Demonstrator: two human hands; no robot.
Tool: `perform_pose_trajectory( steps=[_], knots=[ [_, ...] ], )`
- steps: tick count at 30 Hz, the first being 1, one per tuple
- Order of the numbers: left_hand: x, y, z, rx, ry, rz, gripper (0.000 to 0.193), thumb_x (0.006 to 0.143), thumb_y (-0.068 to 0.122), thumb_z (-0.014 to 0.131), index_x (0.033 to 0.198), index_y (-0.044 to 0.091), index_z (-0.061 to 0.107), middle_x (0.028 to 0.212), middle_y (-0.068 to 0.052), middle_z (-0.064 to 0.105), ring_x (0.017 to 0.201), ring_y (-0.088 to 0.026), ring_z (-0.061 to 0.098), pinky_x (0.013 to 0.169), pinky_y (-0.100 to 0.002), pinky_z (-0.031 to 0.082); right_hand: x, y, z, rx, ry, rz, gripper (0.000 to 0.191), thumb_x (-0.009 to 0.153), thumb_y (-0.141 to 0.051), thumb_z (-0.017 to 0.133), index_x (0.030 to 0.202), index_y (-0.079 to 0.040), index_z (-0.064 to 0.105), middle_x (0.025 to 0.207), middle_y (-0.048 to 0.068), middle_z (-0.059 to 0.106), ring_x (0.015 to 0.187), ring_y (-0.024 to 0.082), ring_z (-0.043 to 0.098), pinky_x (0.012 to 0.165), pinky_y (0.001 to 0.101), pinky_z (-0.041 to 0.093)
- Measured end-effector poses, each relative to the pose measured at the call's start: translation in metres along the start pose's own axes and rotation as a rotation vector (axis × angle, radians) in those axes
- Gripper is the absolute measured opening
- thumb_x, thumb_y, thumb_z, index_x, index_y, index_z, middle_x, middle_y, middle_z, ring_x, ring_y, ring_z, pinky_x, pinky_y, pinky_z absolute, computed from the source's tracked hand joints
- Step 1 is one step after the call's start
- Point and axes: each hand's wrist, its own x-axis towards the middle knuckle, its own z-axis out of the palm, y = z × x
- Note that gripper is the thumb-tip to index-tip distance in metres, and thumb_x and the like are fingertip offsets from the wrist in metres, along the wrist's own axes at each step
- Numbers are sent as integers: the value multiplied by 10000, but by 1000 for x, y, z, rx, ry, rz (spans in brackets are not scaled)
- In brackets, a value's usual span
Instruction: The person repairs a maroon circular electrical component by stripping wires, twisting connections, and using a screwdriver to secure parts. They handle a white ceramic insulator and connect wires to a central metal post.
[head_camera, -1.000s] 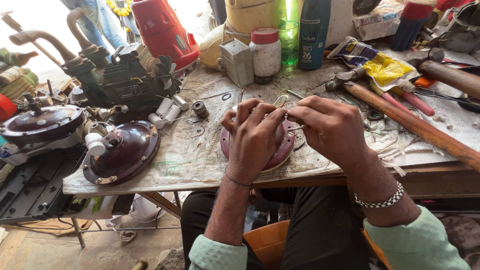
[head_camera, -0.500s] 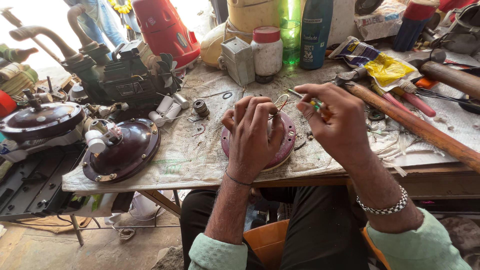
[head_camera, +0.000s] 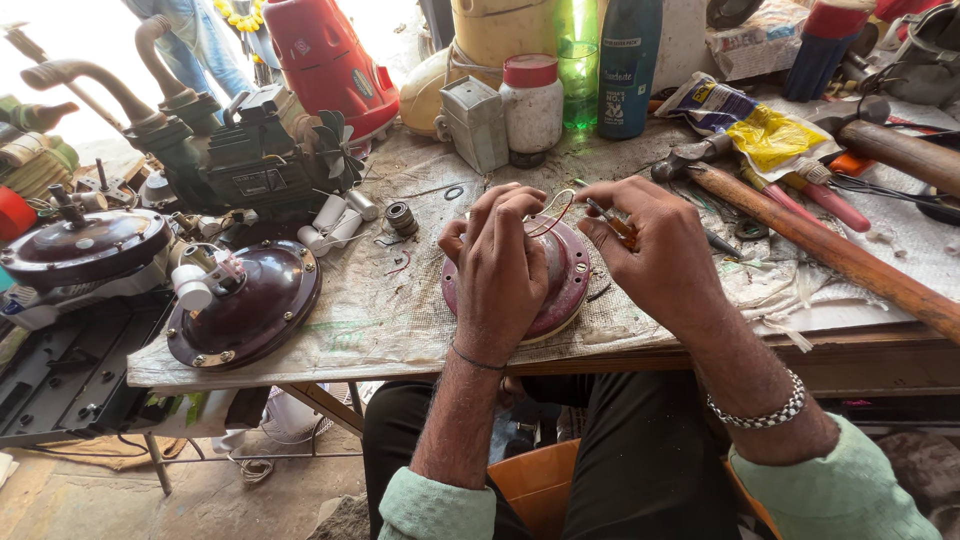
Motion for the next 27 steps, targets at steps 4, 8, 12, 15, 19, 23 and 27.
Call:
perform_pose_trajectory(
  steps=[4, 8, 12, 15, 19, 23, 27],
  knots=[
    [1, 1, -2, 4, -35, -13, 452, 823, -16, 648, 1245, 132, 585, 1234, -36, 648, 1276, -194, 574, 1006, -423, 304, 0, -2, 4, 33, -2, -61, 316, 915, -156, 802, 1191, -27, 720, 1047, 123, 691, 934, 240, 693, 785, 355, 545],
    [0, -1, 2, 31, -25, 11, 285, 930, 58, 693, 1174, 140, 572, 1186, -5, 660, 1266, -196, 580, 989, -423, 296, -2, -8, 13, 107, -12, 92, 253, 867, -192, 835, 1059, -40, 773, 1008, 100, 639, 789, 228, 613, 648, 353, 497],
    [0, -3, 4, 11, 10, -15, 235, 975, 82, 696, 1150, 142, 552, 1208, 4, 661, 1248, -176, 602, 1018, -390, 327, -6, -7, 5, 0, -28, 127, 242, 810, -206, 850, 959, -23, 797, 961, 128, 635, 721, 242, 613, 599, 362, 500],
    [3, -2, 3, 18, 26, -22, 339, 963, 38, 670, 1268, 116, 545, 1309, -19, 634, 1249, -180, 600, 1016, -384, 330, -4, 0, -5, -108, -170, 162, 228, 840, -229, 828, 947, -30, 799, 836, 130, 692, 699, 236, 674, 633, 382, 512],
    [12, 4, 0, 39, 19, 42, 567, 855, -20, 631, 1400, 118, 554, 1447, -33, 586, 1306, -208, 592, 1018, -382, 329, -1, 5, 1, -82, -165, 229, 251, 825, -227, 814, 970, -26, 771, 827, 146, 731, 715, 250, 718, 647, 391, 543],
    [21, 8, 2, 101, -32, 99, 538, 779, -5, 655, 1297, 139, 677, 1381, -9, 632, 1280, -211, 595, 1003, -404, 312, -3, 4, 9, 36, -92, 260, 431, 815, -204, 813, 1153, -7, 630, 823, 115, 755, 769, 205, 761, 686, 347, 571],
    [32, 3, 10, 59, -49, 133, 264, 887, 83, 725, 1143, 138, 761, 1251, 6, 721, 1261, -231, 606, 1005, -430, 356, -4, 4, 11, 131, -84, 360, 437, 907, -187, 746, 1304, -67, 608, 777, 76, 753, 711, 137, 759, 622, 292, 570]
  ],
)
